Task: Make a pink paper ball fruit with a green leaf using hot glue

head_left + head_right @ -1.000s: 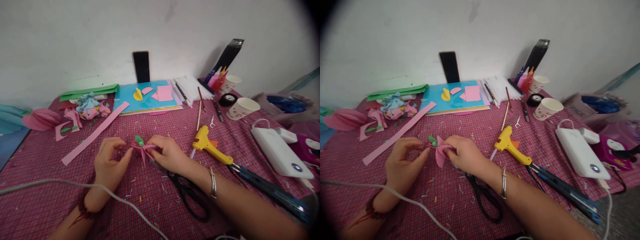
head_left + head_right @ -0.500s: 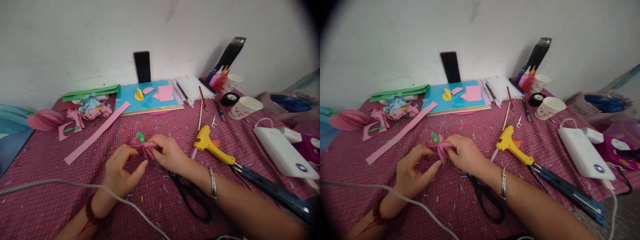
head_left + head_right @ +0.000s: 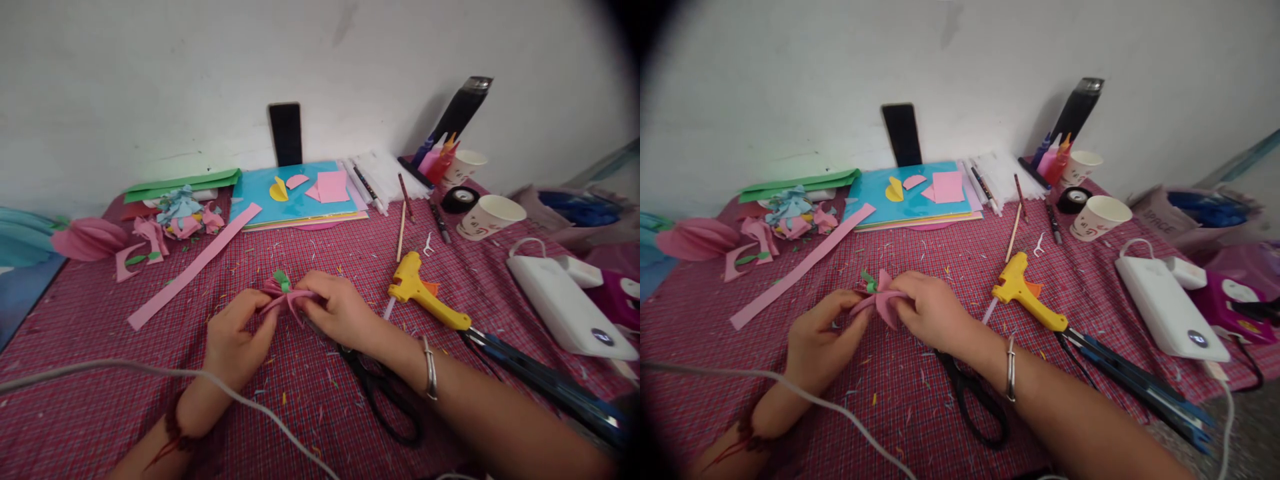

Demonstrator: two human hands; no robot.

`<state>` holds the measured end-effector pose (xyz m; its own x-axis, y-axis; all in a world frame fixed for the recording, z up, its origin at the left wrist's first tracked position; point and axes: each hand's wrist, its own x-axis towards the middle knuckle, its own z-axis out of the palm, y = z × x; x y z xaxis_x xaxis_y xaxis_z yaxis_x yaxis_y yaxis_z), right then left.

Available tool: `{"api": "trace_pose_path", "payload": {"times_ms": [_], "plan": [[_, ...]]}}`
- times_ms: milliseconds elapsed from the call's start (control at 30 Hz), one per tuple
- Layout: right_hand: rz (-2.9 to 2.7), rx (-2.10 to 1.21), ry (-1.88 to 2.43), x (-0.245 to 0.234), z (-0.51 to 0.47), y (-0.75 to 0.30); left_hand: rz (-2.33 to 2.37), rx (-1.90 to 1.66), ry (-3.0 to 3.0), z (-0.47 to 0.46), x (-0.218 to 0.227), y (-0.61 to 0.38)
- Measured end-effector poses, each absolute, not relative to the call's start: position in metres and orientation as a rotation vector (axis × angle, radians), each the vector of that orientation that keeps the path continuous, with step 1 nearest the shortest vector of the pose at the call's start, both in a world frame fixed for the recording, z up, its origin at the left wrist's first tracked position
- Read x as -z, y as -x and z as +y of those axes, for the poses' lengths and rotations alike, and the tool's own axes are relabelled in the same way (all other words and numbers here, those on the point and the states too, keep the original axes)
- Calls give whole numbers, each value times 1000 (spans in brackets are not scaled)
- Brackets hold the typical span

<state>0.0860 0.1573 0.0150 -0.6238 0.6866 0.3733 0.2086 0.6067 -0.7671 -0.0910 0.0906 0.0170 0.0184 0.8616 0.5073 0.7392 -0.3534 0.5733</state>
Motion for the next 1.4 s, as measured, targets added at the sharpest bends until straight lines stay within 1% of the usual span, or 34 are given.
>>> {"api": "trace_pose_path", "payload": {"times_ms": [200, 367, 433, 500, 567, 700, 767, 867, 933, 1033, 1100, 1200, 1400], "plan": [[-2227, -946, 611, -14, 159, -85, 1722, -1247, -2248, 98, -11, 100], [-2152, -928, 758, -12, 158, -83, 2021, -1316, -2303, 97, -14, 104], [-2156, -900, 805, -12, 158, -83, 2006, -1249, -2473, 95, -16, 104], [-2171, -882, 829, -12, 158, -82, 1913, -1102, -2575, 93, -16, 103], [-2177, -878, 825, -12, 158, -82, 1807, -1071, -2491, 91, -18, 100], [-2180, -905, 767, -12, 158, -82, 1632, -1202, -2062, 90, -23, 92], [-2175, -933, 727, -13, 157, -82, 1640, -1199, -1983, 90, -23, 88], [-2147, -985, 709, -16, 156, -83, 1723, -1200, -2015, 90, -21, 88], [-2080, -1094, 728, -17, 154, -84, 1794, -1222, -2024, 90, -19, 90], [-1910, -1349, 686, -17, 153, -86, 1893, -1259, -1999, 89, -20, 93], [-1849, -1444, 639, -15, 153, -86, 1903, -1277, -1989, 89, -21, 93], [-1868, -1440, 627, -15, 152, -86, 1898, -1289, -1975, 90, -23, 93], [-1978, -1301, 725, -22, 151, -85, 1936, -1226, -1990, 90, -24, 91]]}}
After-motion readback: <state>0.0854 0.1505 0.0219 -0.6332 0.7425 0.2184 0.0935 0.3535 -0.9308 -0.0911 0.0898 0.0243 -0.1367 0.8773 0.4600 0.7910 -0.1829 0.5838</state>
